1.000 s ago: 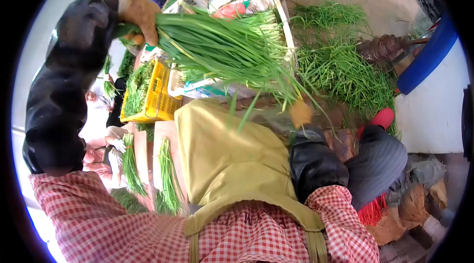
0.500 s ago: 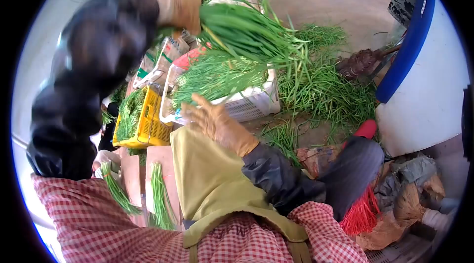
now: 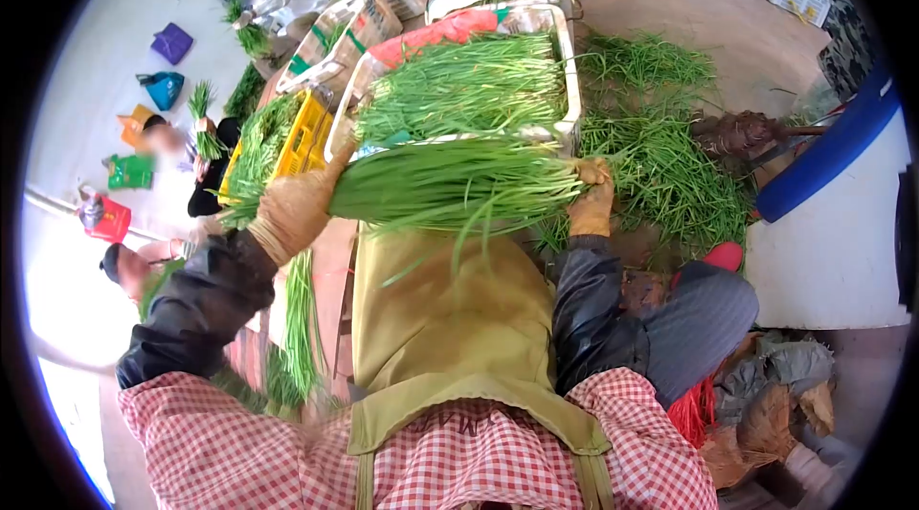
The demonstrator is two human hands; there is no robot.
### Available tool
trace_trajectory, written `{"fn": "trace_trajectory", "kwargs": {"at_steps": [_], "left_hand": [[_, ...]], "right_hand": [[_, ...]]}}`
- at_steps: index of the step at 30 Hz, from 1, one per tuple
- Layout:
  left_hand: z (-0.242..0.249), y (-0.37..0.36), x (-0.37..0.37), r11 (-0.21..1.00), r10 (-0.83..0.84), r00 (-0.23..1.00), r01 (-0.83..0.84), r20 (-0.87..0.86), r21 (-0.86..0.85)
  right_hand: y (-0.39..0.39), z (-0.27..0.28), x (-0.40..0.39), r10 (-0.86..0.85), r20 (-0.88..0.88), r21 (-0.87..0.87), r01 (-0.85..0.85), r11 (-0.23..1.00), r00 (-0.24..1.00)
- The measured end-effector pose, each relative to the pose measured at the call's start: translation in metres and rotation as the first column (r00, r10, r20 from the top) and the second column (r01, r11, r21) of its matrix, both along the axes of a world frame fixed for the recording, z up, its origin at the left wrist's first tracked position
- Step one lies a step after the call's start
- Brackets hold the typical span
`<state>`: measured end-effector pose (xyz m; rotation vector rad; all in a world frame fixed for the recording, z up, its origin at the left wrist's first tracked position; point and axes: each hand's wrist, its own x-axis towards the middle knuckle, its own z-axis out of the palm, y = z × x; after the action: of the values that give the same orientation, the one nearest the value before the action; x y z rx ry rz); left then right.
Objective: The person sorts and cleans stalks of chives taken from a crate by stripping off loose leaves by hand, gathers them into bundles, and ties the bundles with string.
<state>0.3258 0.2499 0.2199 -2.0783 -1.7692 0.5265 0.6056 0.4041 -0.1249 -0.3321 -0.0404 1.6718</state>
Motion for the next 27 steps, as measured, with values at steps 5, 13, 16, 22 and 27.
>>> {"fn": "trace_trajectory", "kwargs": {"at_steps": [5, 13, 16, 22, 27], "left_hand": [[0.031, 0.044, -0.001, 0.877, 0.118, 0.977, -0.018, 0.178, -0.481], [0.138, 0.165, 0.094, 0.438, 0.494, 0.869, -0.223, 0.025, -0.871], [0.159, 0.186, 0.105, 0.495, 0.547, 0.826, -0.186, 0.138, -0.848], [0.147, 0.156, 0.077, 0.521, 0.745, 0.464, 0.044, 0.479, -0.853], [0.072, 0.087, 0.010, 0.382, 0.916, 0.026, 0.254, 0.401, -0.888]], "right_hand": [[0.006, -0.088, 0.010, 0.126, 0.949, -0.147, 0.052, 0.988, 0.289], [-0.064, -0.198, 0.068, -0.193, 0.650, -0.408, -0.552, 0.727, -0.735], [-0.071, -0.115, 0.046, -0.011, 0.665, -0.604, -0.546, 0.581, -0.747], [-0.055, 0.093, -0.034, 0.390, 0.699, 0.219, -0.698, 0.681, 0.600], [-0.061, 0.132, -0.076, 0.640, -0.482, 0.500, -0.411, 0.762, 0.599]]}}
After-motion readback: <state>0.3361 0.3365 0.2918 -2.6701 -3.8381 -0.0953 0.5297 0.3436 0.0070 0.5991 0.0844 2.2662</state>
